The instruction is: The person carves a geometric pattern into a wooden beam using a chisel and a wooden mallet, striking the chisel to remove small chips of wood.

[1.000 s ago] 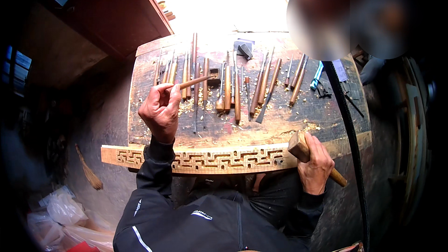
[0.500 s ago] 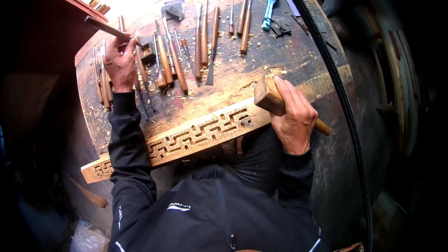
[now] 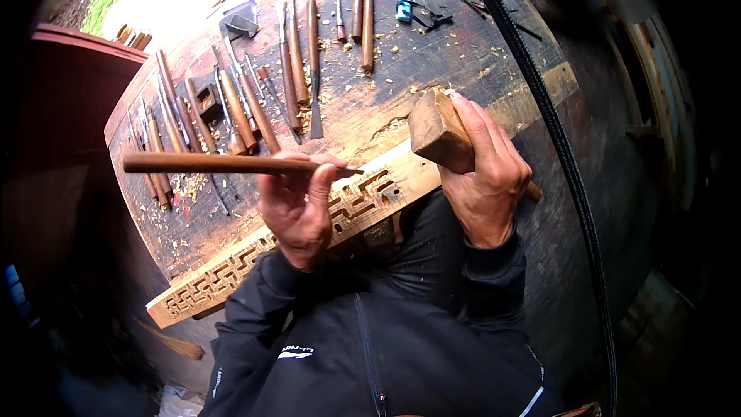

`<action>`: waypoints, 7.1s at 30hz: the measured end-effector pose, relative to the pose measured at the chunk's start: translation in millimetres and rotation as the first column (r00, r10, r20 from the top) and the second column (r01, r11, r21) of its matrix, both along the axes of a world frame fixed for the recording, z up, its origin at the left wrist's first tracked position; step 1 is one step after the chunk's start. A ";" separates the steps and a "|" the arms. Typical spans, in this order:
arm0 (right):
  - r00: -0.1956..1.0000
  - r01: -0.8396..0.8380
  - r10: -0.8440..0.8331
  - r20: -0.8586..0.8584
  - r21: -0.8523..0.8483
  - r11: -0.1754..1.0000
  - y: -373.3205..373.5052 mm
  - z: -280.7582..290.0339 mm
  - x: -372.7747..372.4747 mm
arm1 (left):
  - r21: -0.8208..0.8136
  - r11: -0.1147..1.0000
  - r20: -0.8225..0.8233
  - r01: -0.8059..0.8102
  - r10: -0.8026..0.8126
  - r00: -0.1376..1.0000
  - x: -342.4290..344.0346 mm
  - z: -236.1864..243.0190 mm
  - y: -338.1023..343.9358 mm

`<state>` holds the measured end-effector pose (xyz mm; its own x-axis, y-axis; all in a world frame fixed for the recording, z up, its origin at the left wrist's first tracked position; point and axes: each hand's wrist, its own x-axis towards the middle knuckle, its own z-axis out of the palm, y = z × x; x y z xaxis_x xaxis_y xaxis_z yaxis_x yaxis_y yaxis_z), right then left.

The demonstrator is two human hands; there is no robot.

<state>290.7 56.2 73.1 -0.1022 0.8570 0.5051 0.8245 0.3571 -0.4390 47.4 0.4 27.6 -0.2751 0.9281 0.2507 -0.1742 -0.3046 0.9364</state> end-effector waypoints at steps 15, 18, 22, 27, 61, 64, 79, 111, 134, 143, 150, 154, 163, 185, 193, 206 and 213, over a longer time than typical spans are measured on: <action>0.999 -0.037 0.037 0.004 0.004 0.999 0.4 -3.4 6.1 | -0.186 0.982 -0.160 -0.046 0.016 0.987 30.7 -23.9 -17.7; 0.999 -0.037 0.037 0.005 -0.006 0.999 0.1 -0.9 5.2 | -0.164 0.986 -0.154 -0.038 0.012 0.988 28.8 -30.1 -20.0; 0.999 -0.046 0.046 0.011 -0.024 0.999 0.5 1.8 5.5 | -0.134 0.991 -0.117 -0.026 0.010 0.993 30.7 -29.3 -19.6; 0.999 -0.055 0.055 0.000 -0.050 0.997 -0.7 4.3 4.6 | -0.078 0.997 -0.180 0.001 -0.015 0.984 29.2 -30.2 -18.1; 0.997 -0.074 0.074 -0.018 -0.030 0.997 -1.8 -4.0 8.4 | 0.060 0.994 -0.497 0.091 -0.049 0.867 27.0 -33.0 -18.5; 0.997 -0.073 0.072 -0.012 -0.035 0.997 -2.1 -2.9 8.0 | 0.071 0.992 -0.485 0.101 -0.054 0.873 26.3 -33.6 -19.3; 0.995 -0.094 0.095 0.017 -0.038 0.995 -3.4 -4.3 9.7 | 0.087 0.993 -0.535 0.080 -0.021 0.845 25.8 -36.3 -18.3; 0.994 -0.103 0.104 -0.020 0.081 0.991 -1.2 -1.7 5.3 | 0.212 0.976 -0.601 0.038 0.099 0.793 44.0 -31.3 -4.8; 0.946 -0.322 0.256 0.197 0.517 0.793 17.0 154.2 21.1 | 0.164 0.983 -0.853 0.086 0.097 0.513 47.9 -6.1 14.4; 0.932 -0.358 0.244 0.267 0.590 0.724 35.6 141.5 36.9 | 0.169 0.979 -0.877 0.116 0.096 0.471 43.3 -10.8 13.9; 0.971 -0.237 0.203 0.123 0.576 0.782 11.2 150.8 17.9 | 0.167 0.978 -0.865 0.126 0.084 0.494 44.1 -3.4 13.5; 0.943 -0.280 0.148 0.298 0.470 0.837 9.4 142.4 11.8 | 0.141 0.982 -0.855 0.122 0.059 0.515 36.1 -17.0 14.3; 0.942 -0.253 0.115 0.316 0.440 0.862 10.0 128.3 10.4 | 0.256 0.956 -0.850 0.146 0.150 0.504 39.0 -18.9 17.4; 0.999 0.047 -0.048 0.013 0.017 0.999 -3.7 1.0 13.2 | 0.271 0.948 -0.644 0.166 0.051 0.764 25.3 -11.4 -24.5; 0.999 0.019 -0.019 0.039 0.006 1.000 1.3 0.5 13.3 | 0.263 0.963 -0.661 0.064 0.132 0.738 18.0 -17.1 -26.5; 1.000 0.007 -0.008 0.020 0.065 0.998 1.4 -5.7 19.8 | 0.000 0.999 -0.619 -0.034 0.027 0.785 23.9 -27.7 -29.0; 0.999 -0.019 0.022 -0.027 0.086 0.996 -2.0 -3.9 21.2 | 0.049 0.999 -0.588 -0.006 0.033 0.808 27.4 -22.2 -18.9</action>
<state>311.9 54.2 69.2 -0.1043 0.8081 0.5797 0.8045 0.4112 -0.4285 74.8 -18.6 5.5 -0.0800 0.9087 0.4096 0.4121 -0.3440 0.8437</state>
